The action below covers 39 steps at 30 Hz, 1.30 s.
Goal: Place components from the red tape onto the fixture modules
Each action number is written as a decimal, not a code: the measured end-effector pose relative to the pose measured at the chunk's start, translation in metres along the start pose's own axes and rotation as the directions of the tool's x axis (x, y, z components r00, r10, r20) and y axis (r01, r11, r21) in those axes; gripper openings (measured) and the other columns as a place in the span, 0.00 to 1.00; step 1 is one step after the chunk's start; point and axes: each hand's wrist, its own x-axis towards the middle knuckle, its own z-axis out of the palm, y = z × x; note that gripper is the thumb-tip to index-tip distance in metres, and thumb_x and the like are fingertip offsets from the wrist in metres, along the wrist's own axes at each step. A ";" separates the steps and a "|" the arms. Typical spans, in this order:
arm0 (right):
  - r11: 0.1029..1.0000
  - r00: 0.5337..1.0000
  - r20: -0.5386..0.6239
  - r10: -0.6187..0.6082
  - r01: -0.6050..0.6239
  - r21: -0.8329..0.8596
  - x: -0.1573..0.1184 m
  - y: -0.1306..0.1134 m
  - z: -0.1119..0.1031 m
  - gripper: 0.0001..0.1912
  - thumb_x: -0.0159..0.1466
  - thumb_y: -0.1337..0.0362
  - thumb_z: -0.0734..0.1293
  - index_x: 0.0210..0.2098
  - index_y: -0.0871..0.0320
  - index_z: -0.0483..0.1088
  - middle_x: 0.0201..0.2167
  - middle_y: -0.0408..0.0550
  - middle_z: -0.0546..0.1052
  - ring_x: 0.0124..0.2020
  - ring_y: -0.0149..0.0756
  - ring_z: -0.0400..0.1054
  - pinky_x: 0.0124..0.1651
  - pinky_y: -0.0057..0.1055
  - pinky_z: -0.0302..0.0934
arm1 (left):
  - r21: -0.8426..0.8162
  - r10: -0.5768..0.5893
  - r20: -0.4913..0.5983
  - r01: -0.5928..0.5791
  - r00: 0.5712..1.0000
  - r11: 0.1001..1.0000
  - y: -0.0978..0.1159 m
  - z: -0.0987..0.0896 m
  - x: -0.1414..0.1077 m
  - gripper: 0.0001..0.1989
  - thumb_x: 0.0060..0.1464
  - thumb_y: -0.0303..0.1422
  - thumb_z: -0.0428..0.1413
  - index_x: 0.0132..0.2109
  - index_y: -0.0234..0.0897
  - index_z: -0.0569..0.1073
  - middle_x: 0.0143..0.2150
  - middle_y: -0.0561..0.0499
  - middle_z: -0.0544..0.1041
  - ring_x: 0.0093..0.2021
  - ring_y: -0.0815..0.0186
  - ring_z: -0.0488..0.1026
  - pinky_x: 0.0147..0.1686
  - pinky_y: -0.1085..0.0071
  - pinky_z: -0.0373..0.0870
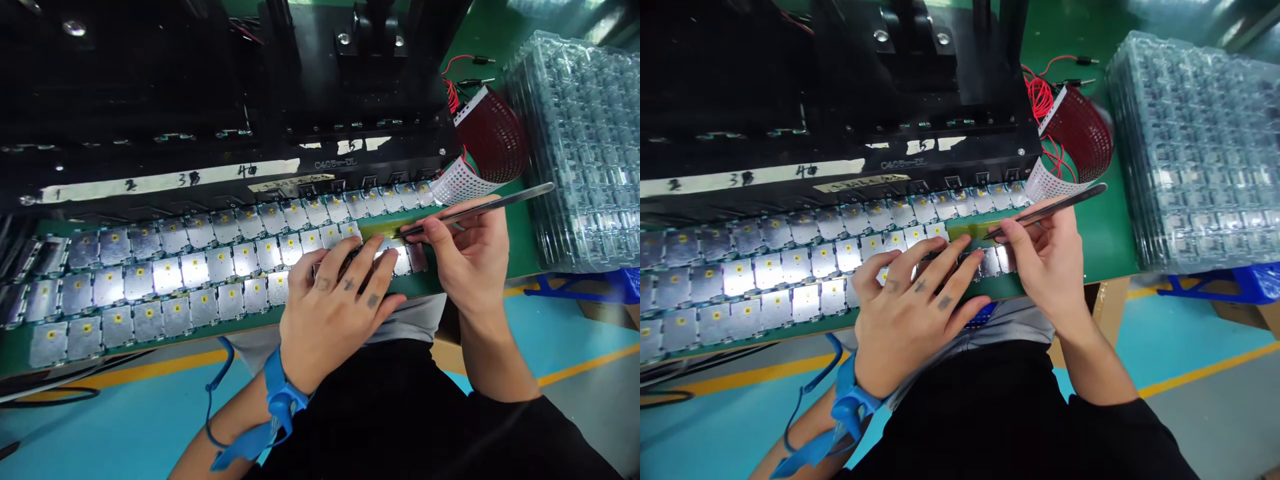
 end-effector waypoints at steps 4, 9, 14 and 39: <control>0.999 1.000 -0.008 -0.001 0.001 -0.039 -0.001 0.000 0.000 0.10 0.63 0.64 0.71 0.37 0.53 0.63 0.31 0.39 0.77 0.31 0.32 0.77 0.29 0.27 0.74 | 0.000 0.002 -0.001 -0.002 1.000 1.000 0.000 0.000 0.000 0.22 0.63 0.45 0.55 0.59 0.39 0.72 0.61 0.51 0.74 0.56 0.53 0.71 0.55 0.54 0.58; 0.999 1.000 -0.011 -0.001 0.001 -0.051 -0.002 0.000 0.000 0.10 0.63 0.64 0.70 0.37 0.52 0.63 0.31 0.39 0.77 0.32 0.33 0.78 0.32 0.29 0.75 | 0.001 0.005 -0.005 -0.005 1.000 1.000 0.000 -0.001 0.001 0.22 0.63 0.45 0.55 0.59 0.38 0.72 0.61 0.50 0.74 0.56 0.53 0.71 0.55 0.54 0.59; 0.999 1.000 0.007 0.009 -0.008 -0.031 -0.003 0.000 0.000 0.10 0.63 0.61 0.70 0.38 0.52 0.63 0.32 0.41 0.78 0.31 0.33 0.77 0.25 0.27 0.71 | -0.016 0.013 -0.004 -0.013 1.000 1.000 -0.001 -0.001 0.001 0.22 0.63 0.44 0.55 0.58 0.38 0.73 0.61 0.48 0.74 0.56 0.52 0.71 0.54 0.53 0.59; 0.978 0.999 0.046 -0.020 0.010 0.206 -0.014 -0.018 0.025 0.20 0.63 0.61 0.71 0.43 0.47 0.53 0.26 0.32 0.74 0.25 0.29 0.76 0.27 0.24 0.73 | -0.116 -0.020 -0.157 0.002 0.987 0.993 -0.012 -0.013 -0.022 0.11 0.57 0.31 0.62 0.48 0.44 0.75 0.47 0.58 0.82 0.48 0.58 0.74 0.47 0.56 0.58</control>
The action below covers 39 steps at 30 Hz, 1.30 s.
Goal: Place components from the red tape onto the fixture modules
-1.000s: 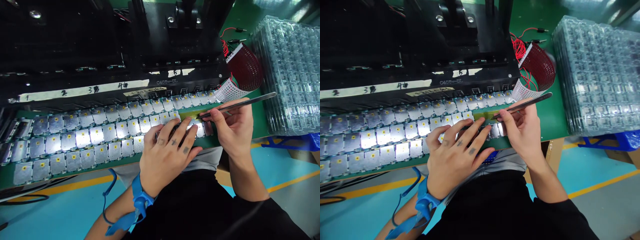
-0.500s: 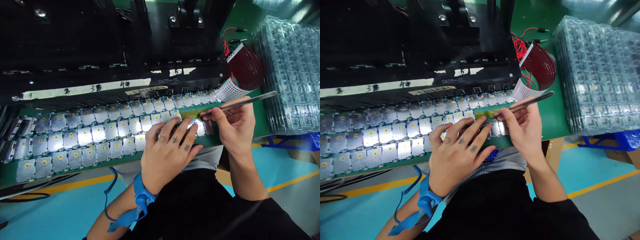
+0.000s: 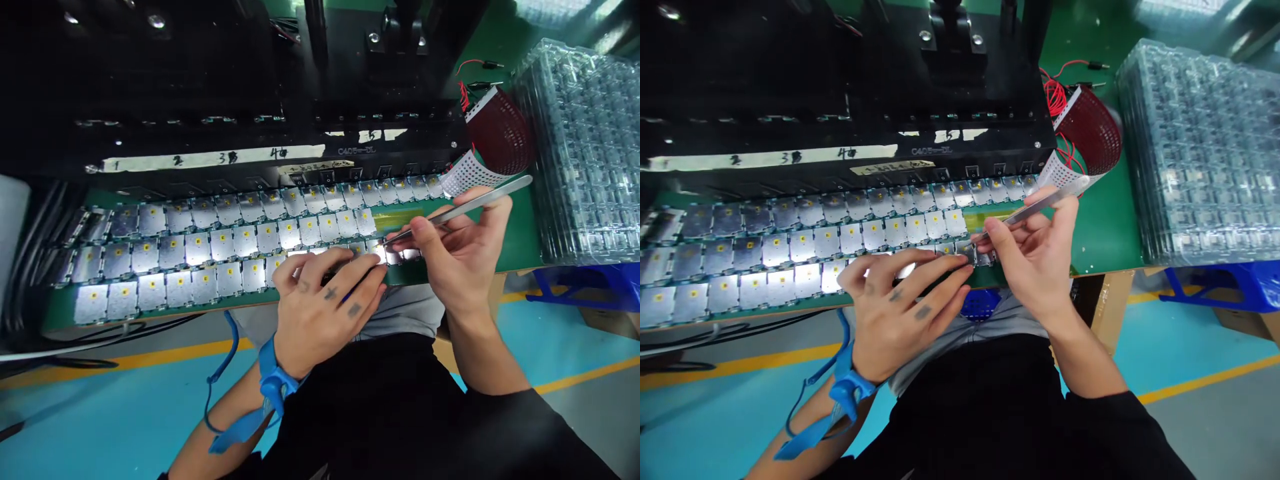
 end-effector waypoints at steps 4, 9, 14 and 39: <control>0.999 1.000 0.002 0.000 0.000 -0.049 -0.001 0.009 0.003 0.21 0.63 0.60 0.70 0.44 0.46 0.53 0.26 0.32 0.74 0.29 0.32 0.78 0.32 0.27 0.75 | 0.010 0.019 -0.005 -0.019 1.000 1.000 -0.001 0.005 -0.001 0.13 0.57 0.31 0.62 0.49 0.45 0.76 0.47 0.59 0.82 0.48 0.59 0.75 0.47 0.58 0.59; 0.999 1.000 0.012 0.013 -0.013 -0.049 0.000 0.011 0.001 0.20 0.63 0.61 0.70 0.44 0.46 0.53 0.25 0.32 0.73 0.26 0.30 0.77 0.29 0.24 0.73 | 0.024 0.018 -0.009 -0.018 1.000 1.000 -0.001 0.006 -0.001 0.12 0.58 0.31 0.61 0.49 0.44 0.76 0.48 0.59 0.82 0.48 0.59 0.76 0.47 0.58 0.59; 0.999 1.000 0.004 0.015 -0.015 -0.042 -0.001 0.011 0.001 0.20 0.63 0.61 0.70 0.44 0.46 0.53 0.26 0.32 0.73 0.29 0.31 0.77 0.33 0.26 0.75 | 0.030 0.038 -0.023 -0.037 0.999 0.999 -0.001 0.006 0.000 0.11 0.58 0.30 0.61 0.48 0.41 0.77 0.48 0.58 0.82 0.47 0.59 0.76 0.46 0.59 0.60; 0.987 0.975 -0.161 -0.154 0.159 0.022 0.000 -0.001 -0.010 0.20 0.65 0.62 0.68 0.43 0.49 0.48 0.28 0.34 0.70 0.29 0.32 0.76 0.35 0.32 0.77 | -0.021 0.016 0.046 -0.016 0.999 1.000 -0.001 0.000 0.002 0.11 0.59 0.30 0.60 0.50 0.40 0.75 0.49 0.53 0.81 0.49 0.55 0.73 0.47 0.56 0.60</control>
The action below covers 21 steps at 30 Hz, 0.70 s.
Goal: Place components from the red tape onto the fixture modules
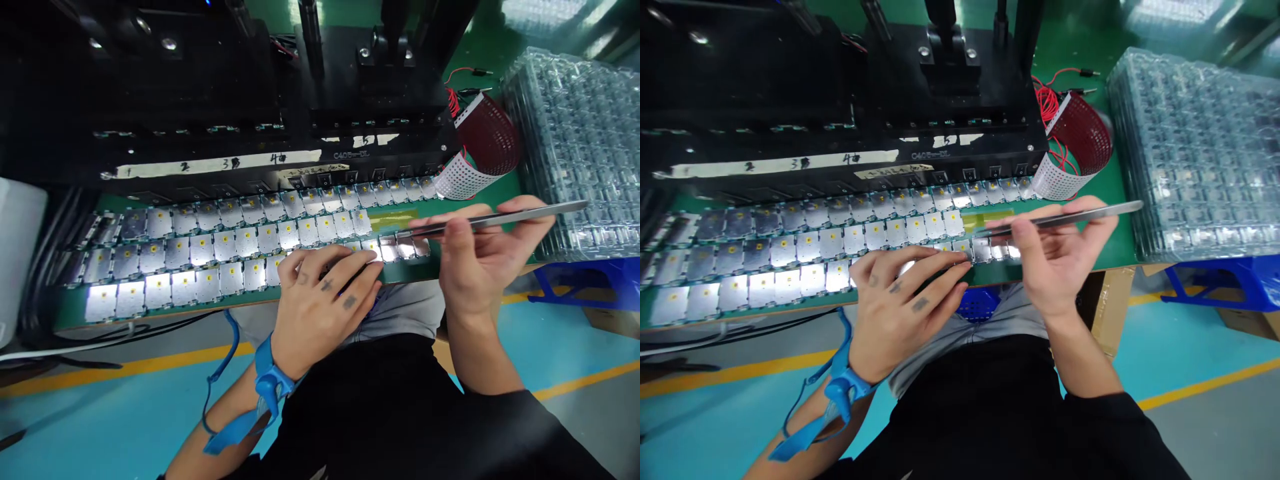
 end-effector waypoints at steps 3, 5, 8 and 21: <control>1.000 1.000 -0.016 0.013 -0.013 0.010 0.016 0.008 -0.012 0.21 0.64 0.64 0.69 0.42 0.49 0.50 0.29 0.35 0.70 0.28 0.30 0.75 0.30 0.29 0.75 | 0.019 -0.002 0.045 0.001 0.999 1.000 0.003 -0.002 0.007 0.13 0.61 0.32 0.59 0.52 0.39 0.75 0.53 0.50 0.79 0.53 0.52 0.70 0.48 0.54 0.59; 0.997 0.996 0.053 0.073 -0.071 -0.033 0.025 0.019 -0.018 0.23 0.62 0.61 0.71 0.42 0.49 0.50 0.31 0.36 0.71 0.28 0.30 0.76 0.27 0.27 0.74 | 0.042 0.023 0.079 -0.026 0.997 0.999 0.005 0.001 0.013 0.14 0.62 0.35 0.58 0.54 0.40 0.74 0.57 0.50 0.77 0.55 0.51 0.68 0.49 0.53 0.59; 0.991 0.980 0.158 0.122 -0.110 -0.081 0.030 0.036 -0.023 0.24 0.60 0.58 0.73 0.42 0.49 0.51 0.34 0.36 0.71 0.29 0.30 0.76 0.27 0.27 0.74 | 0.065 0.043 0.121 -0.052 0.992 0.997 0.008 0.008 0.019 0.15 0.63 0.38 0.57 0.55 0.44 0.74 0.61 0.51 0.74 0.58 0.51 0.66 0.52 0.53 0.58; 0.985 0.971 0.219 0.095 -0.060 -0.160 0.023 0.032 -0.024 0.18 0.65 0.56 0.69 0.45 0.47 0.53 0.30 0.36 0.75 0.33 0.33 0.78 0.31 0.28 0.75 | 0.172 0.001 0.186 -0.034 0.983 0.985 0.010 0.015 0.020 0.21 0.63 0.48 0.54 0.59 0.45 0.72 0.62 0.50 0.72 0.59 0.51 0.67 0.54 0.53 0.56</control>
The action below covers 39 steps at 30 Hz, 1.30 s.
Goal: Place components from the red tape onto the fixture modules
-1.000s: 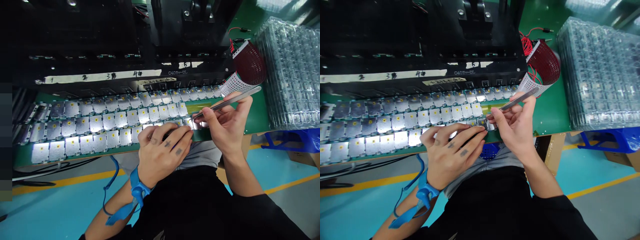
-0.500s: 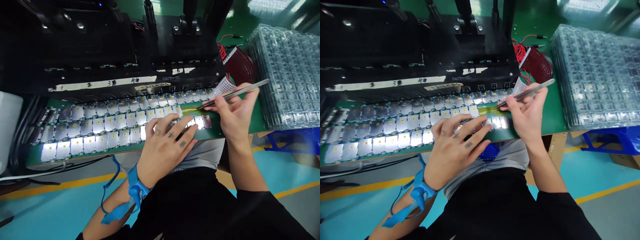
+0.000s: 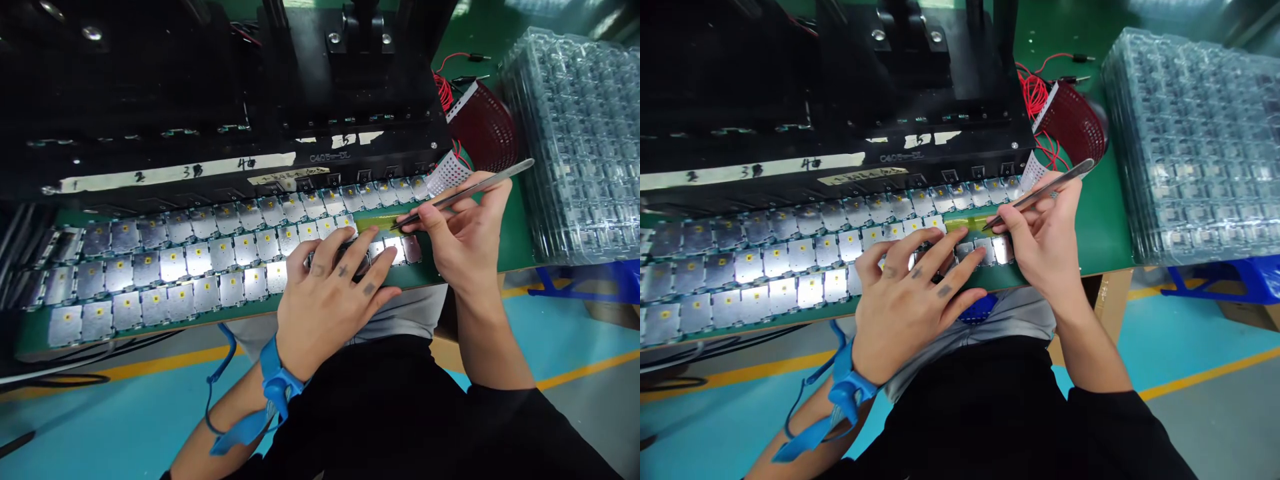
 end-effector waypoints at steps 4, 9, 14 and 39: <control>1.000 1.000 -0.002 -0.016 0.016 0.014 -0.001 -0.002 0.001 0.17 0.65 0.59 0.69 0.44 0.47 0.54 0.30 0.36 0.75 0.34 0.34 0.78 0.31 0.28 0.76 | 0.007 -0.005 0.005 0.005 1.000 1.000 0.000 0.000 0.000 0.22 0.63 0.48 0.54 0.59 0.45 0.72 0.62 0.50 0.72 0.59 0.51 0.67 0.53 0.53 0.57; 1.000 1.000 0.001 -0.020 0.020 -0.002 -0.002 -0.003 0.001 0.17 0.65 0.59 0.69 0.45 0.47 0.55 0.31 0.37 0.75 0.36 0.35 0.79 0.32 0.30 0.76 | 0.000 -0.007 0.011 0.007 1.000 1.000 0.000 0.000 0.000 0.21 0.63 0.48 0.54 0.59 0.46 0.72 0.62 0.50 0.73 0.59 0.51 0.67 0.53 0.53 0.57; 0.999 1.000 -0.004 -0.031 0.031 -0.020 -0.002 -0.004 0.002 0.16 0.65 0.59 0.69 0.44 0.47 0.55 0.29 0.36 0.74 0.34 0.34 0.78 0.30 0.28 0.75 | -0.003 -0.003 0.008 0.003 1.000 1.000 0.000 -0.001 0.001 0.21 0.64 0.47 0.54 0.59 0.45 0.72 0.62 0.49 0.73 0.59 0.51 0.67 0.53 0.54 0.57; 0.999 0.999 -0.025 -0.027 0.026 -0.025 -0.002 -0.004 0.002 0.19 0.63 0.54 0.70 0.43 0.47 0.55 0.29 0.37 0.74 0.31 0.33 0.77 0.31 0.29 0.76 | -0.073 -0.008 0.005 0.008 1.000 0.997 -0.001 0.000 -0.001 0.23 0.62 0.45 0.57 0.60 0.44 0.71 0.63 0.47 0.72 0.59 0.49 0.68 0.53 0.53 0.58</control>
